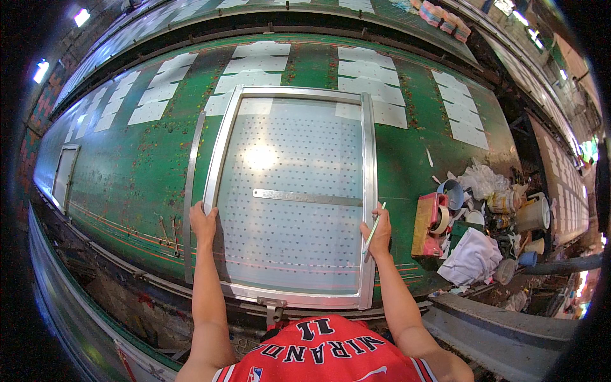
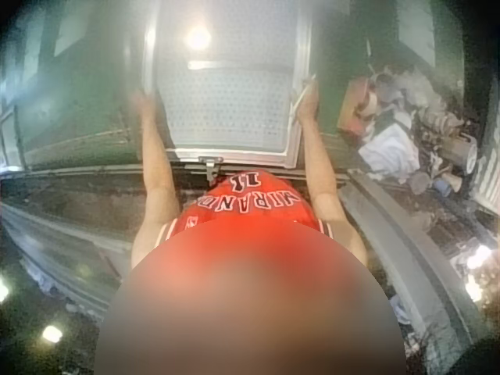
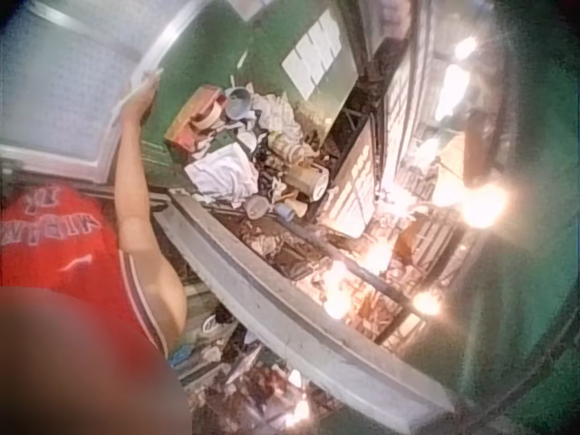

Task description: The person aligns a metal frame on a perforated panel, marks positions with a pencil, and uses a ruler and wrench to secure the frame. The person repeatedly measures and adjusts the frame, then tightens fasteners at the bottom edge.

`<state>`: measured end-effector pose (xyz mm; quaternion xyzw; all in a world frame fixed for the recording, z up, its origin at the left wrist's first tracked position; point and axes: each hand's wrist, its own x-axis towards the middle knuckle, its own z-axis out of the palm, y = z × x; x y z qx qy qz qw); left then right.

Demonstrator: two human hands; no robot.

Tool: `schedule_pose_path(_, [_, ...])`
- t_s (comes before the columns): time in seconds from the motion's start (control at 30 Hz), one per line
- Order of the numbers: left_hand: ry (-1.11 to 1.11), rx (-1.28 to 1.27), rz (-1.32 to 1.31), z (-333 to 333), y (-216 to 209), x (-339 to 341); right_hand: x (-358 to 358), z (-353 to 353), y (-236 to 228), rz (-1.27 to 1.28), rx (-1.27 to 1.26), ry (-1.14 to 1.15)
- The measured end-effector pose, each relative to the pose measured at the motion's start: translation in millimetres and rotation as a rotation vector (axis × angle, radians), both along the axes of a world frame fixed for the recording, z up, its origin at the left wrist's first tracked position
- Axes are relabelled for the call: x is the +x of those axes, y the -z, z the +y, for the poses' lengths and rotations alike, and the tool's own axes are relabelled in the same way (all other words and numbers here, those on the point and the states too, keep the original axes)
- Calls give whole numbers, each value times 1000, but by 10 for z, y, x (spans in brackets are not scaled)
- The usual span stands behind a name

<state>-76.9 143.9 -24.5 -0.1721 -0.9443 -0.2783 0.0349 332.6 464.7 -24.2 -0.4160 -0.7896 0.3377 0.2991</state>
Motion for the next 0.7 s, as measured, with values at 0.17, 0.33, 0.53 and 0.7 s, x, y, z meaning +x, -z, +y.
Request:
schedule_pose_path(0.17, [8, -14, 5, -4, 3, -2, -6, -5, -11, 4, 5, 11])
schedule_pose_path(0.33, [6, -17, 11, 5, -2, 0, -7, -6, -5, 29, 19, 3])
schedule_pose_path(0.53, [-3, -9, 13, 9, -6, 7, 11, -10, -40, 18, 16, -23])
schedule_pose_path(0.7, [-17, 1, 7, 13, -2, 13, -1, -13, -62, -10, -3, -7])
